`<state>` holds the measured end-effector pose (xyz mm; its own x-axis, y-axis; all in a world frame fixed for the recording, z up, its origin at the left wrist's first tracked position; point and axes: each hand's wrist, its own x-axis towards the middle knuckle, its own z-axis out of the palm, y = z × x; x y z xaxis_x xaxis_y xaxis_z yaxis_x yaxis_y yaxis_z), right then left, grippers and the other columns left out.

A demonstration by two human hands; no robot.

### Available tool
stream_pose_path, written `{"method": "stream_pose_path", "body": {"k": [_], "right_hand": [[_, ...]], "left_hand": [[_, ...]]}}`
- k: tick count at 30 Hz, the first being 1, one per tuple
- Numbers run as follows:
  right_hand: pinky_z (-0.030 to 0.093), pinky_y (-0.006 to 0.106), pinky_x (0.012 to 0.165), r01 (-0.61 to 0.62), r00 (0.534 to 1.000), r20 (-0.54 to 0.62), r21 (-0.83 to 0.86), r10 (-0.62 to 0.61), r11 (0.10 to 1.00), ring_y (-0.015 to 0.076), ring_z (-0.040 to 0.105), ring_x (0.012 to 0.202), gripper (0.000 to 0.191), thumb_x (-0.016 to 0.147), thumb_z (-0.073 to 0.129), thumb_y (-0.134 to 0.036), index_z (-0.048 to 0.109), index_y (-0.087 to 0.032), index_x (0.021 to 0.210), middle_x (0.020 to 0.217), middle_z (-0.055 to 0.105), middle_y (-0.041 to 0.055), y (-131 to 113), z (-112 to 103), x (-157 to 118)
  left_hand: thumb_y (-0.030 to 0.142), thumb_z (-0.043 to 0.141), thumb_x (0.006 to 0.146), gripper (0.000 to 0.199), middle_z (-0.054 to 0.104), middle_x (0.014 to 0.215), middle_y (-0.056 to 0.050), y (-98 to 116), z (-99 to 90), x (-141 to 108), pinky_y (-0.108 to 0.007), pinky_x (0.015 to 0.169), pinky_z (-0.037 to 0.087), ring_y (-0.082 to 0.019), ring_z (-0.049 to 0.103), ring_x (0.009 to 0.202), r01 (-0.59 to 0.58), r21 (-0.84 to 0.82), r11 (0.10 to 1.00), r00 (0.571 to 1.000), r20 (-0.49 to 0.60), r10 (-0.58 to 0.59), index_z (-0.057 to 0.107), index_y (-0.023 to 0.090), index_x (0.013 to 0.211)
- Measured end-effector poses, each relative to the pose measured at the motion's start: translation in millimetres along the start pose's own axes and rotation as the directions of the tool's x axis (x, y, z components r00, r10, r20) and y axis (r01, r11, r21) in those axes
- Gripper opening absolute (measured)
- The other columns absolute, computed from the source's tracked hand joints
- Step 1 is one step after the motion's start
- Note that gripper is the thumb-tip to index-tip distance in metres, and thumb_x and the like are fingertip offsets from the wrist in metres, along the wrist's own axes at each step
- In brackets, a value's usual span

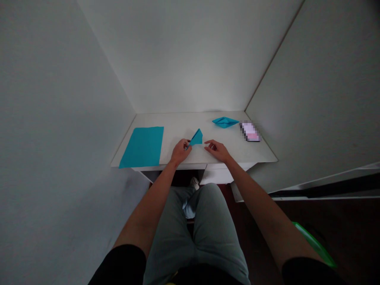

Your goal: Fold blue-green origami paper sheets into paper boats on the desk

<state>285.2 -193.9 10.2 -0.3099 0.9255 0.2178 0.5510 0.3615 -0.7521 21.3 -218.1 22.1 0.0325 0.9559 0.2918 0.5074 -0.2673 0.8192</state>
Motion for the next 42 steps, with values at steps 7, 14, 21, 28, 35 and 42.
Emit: {"method": "stream_pose_path", "body": {"k": [7,14,21,28,35,42], "right_hand": [[0.051,0.034,0.075,0.041,0.998,0.043,-0.072,-0.038,0.997,0.0214,0.067,0.079,0.043,0.100,0.059,-0.063,0.078,-0.024,0.100,0.097,0.080,0.0058,-6,-4,1],[0.050,0.033,0.073,0.008,0.999,0.038,-0.105,-0.004,0.994,0.0208,0.067,0.078,0.042,0.097,0.065,-0.065,0.076,-0.024,0.103,0.097,0.078,0.0057,-6,-3,0],[0.051,0.034,0.071,0.024,0.998,-0.050,0.019,-0.023,1.000,0.0165,0.059,0.070,0.048,0.093,0.070,-0.062,0.066,-0.024,0.123,0.117,0.074,0.0067,-1,1,-1],[0.052,0.033,0.063,0.029,0.990,-0.141,0.176,-0.004,0.984,0.0123,0.053,0.064,0.079,0.086,0.076,-0.061,0.048,-0.024,0.151,0.134,0.064,0.0108,7,4,1],[0.056,0.037,0.068,0.059,0.963,-0.269,0.115,-0.026,0.992,0.0151,0.056,0.068,0.056,0.090,0.072,-0.065,0.067,-0.020,0.123,0.123,0.064,0.0118,15,3,6],[0.049,0.035,0.070,0.019,0.985,-0.172,0.188,0.014,0.982,0.0187,0.055,0.072,0.054,0.090,0.067,-0.076,0.067,-0.023,0.095,0.085,0.064,0.0023,2,-2,2]], "left_hand": [[0.017,0.075,0.086,0.015,0.073,0.135,-0.007,23,22.7,-4,-0.041,0.106,0.054,-0.023,0.072,0.117,-0.186,0.107,0.977,0.963,0.220,0.159,0.062,0.024,0.084],[0.037,0.083,0.088,0.019,0.080,0.119,-0.006,26,26.6,-5,-0.042,0.100,0.057,-0.024,0.077,0.102,-0.160,0.004,0.987,0.960,0.234,0.155,0.071,0.024,0.096],[0.023,0.078,0.088,0.045,0.077,0.125,-0.009,13,32.8,-1,-0.036,0.088,0.060,-0.021,0.076,0.095,-0.010,-0.132,0.991,0.987,0.159,0.031,0.062,0.023,0.130],[0.021,0.074,0.090,0.052,0.076,0.121,-0.010,3,37.1,3,-0.032,0.079,0.060,-0.018,0.074,0.089,0.053,-0.203,0.978,0.991,0.131,-0.026,0.057,0.022,0.139],[0.025,0.071,0.093,0.059,0.076,0.123,-0.010,-2,37.7,4,-0.028,0.075,0.057,-0.016,0.074,0.085,0.071,-0.263,0.962,0.990,0.138,-0.035,0.052,0.024,0.149],[0.030,0.071,0.096,0.030,0.078,0.127,-0.009,5,34.6,3,-0.030,0.079,0.059,-0.017,0.075,0.088,0.027,-0.180,0.983,0.989,0.150,0.000,0.069,0.023,0.125]]}}
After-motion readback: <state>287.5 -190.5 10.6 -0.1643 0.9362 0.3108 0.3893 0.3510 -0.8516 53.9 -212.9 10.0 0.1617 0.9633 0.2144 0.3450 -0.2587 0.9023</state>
